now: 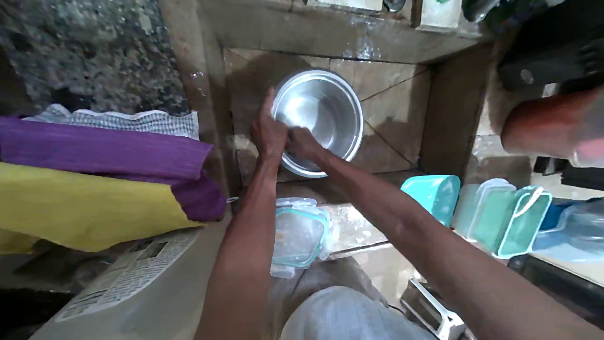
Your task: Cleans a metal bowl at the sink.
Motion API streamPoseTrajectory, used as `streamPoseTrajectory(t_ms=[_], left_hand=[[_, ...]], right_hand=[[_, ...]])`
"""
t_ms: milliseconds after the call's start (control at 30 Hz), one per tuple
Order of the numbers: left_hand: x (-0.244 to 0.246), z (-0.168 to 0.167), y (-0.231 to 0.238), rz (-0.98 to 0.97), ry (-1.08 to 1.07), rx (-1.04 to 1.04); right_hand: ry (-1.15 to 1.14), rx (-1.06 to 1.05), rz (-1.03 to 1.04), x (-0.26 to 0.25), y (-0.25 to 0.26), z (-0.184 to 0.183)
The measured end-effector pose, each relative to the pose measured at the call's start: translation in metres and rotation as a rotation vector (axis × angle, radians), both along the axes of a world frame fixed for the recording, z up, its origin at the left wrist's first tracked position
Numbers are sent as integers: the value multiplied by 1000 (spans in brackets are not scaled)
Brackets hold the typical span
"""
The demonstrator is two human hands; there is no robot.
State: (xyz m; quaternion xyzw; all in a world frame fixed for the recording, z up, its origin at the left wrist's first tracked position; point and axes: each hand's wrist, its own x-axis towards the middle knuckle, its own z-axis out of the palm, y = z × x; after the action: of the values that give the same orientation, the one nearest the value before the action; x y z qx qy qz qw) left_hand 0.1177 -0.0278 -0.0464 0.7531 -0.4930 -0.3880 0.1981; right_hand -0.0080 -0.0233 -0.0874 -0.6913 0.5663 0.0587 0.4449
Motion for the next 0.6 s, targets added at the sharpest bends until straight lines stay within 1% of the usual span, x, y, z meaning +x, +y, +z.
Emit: streamPoseTrajectory(t_ms=[67,167,200,267,300,333,367,400,433,467,533,600], left_hand=[[1,-2,0,-19,1,-22],[-1,2,2,-23,-14,-10],[0,2,1,-14,-6,-19],[0,-2,1,-6,1,-46],[-1,-5,1,-6,1,-65],[-2,-6,3,-10,-2,-70],[-2,-5,3,-18,-7,-68],[-1,-4,3,-23,-20,-55],[1,-1,3,-31,-36,-37],[1,1,2,-33,-43,-22],[0,3,2,-30,-36,-13],[0,3,1,-22,-23,-19]], right_hand=[[-17,-89,-179,12,-31,4],[55,-107,-456,-10,-59,13],[88,-120,-520,-16,-64,13],[92,-144,-574,-14,-59,9],[52,-155,-548,-8,-51,6],[10,-156,-477,-1,-40,2],[26,-137,-333,7,-28,1],[77,-97,-185,12,-16,5],[131,-47,-93,13,-4,13],[189,-13,-56,5,1,20],[326,16,-137,-25,-6,30],[445,-32,-248,-48,-30,21]])
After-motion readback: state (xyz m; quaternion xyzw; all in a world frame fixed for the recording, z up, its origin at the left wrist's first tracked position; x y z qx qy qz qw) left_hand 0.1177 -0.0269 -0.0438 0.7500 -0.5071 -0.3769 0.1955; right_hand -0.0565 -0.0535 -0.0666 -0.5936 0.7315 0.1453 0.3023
